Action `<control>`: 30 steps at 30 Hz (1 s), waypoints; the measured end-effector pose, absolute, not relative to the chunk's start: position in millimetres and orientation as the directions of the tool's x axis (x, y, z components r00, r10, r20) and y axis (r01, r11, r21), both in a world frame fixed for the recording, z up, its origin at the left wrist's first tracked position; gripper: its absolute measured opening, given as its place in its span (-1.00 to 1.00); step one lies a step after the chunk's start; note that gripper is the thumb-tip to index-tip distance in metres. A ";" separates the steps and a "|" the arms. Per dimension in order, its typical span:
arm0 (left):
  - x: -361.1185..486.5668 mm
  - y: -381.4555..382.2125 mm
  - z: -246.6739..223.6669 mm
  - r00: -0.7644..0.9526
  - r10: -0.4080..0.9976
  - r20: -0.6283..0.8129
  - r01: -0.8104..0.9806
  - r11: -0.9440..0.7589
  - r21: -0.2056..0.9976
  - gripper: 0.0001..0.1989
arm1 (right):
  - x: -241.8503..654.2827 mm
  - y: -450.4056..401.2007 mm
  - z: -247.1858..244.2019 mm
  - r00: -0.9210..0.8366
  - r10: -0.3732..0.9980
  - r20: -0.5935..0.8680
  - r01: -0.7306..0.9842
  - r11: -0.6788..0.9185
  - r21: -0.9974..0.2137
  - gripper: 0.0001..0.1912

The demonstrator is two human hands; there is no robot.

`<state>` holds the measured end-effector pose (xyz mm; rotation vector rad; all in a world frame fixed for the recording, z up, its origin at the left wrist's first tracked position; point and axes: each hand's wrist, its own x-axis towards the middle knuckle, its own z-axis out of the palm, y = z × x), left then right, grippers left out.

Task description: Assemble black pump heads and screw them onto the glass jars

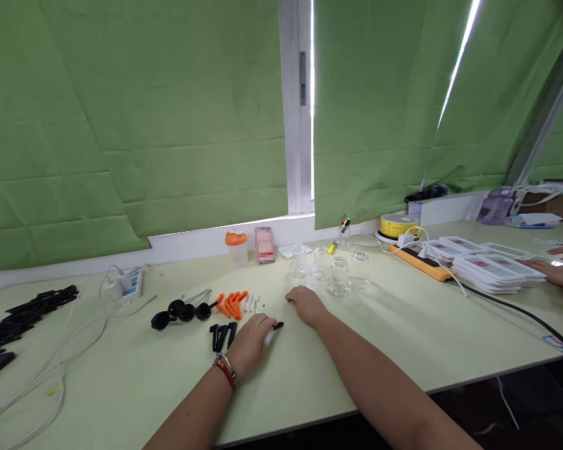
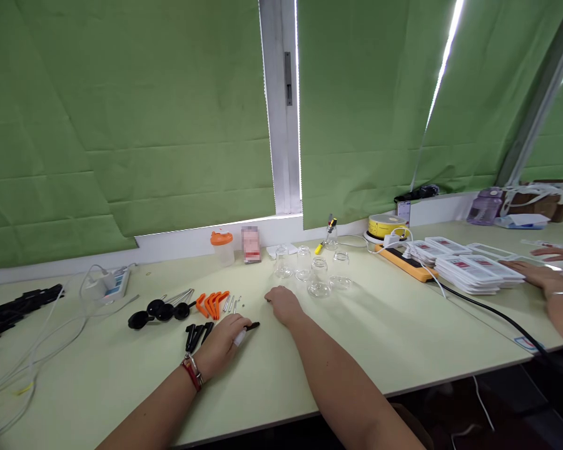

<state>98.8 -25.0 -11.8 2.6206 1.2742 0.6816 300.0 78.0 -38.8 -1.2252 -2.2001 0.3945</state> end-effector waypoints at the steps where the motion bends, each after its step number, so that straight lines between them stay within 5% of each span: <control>1: 98.6 -25.1 -11.4 0.517 0.783 0.347 0.709 -0.619 0.339 -0.58 | 298.8 77.1 -39.5 -0.417 0.840 0.346 0.663 0.542 -0.516 -0.73; 6: 100.5 -26.2 -7.8 0.441 0.815 0.375 0.720 -0.571 0.394 -0.76 | 293.2 70.5 -42.4 -0.462 0.812 0.356 0.584 0.581 -0.568 -0.66; 30: 108.2 -23.8 -13.2 0.300 0.925 0.232 0.566 -0.368 0.738 -0.80 | 313.9 64.1 -40.2 -0.401 0.890 0.219 0.177 0.309 -0.934 -0.86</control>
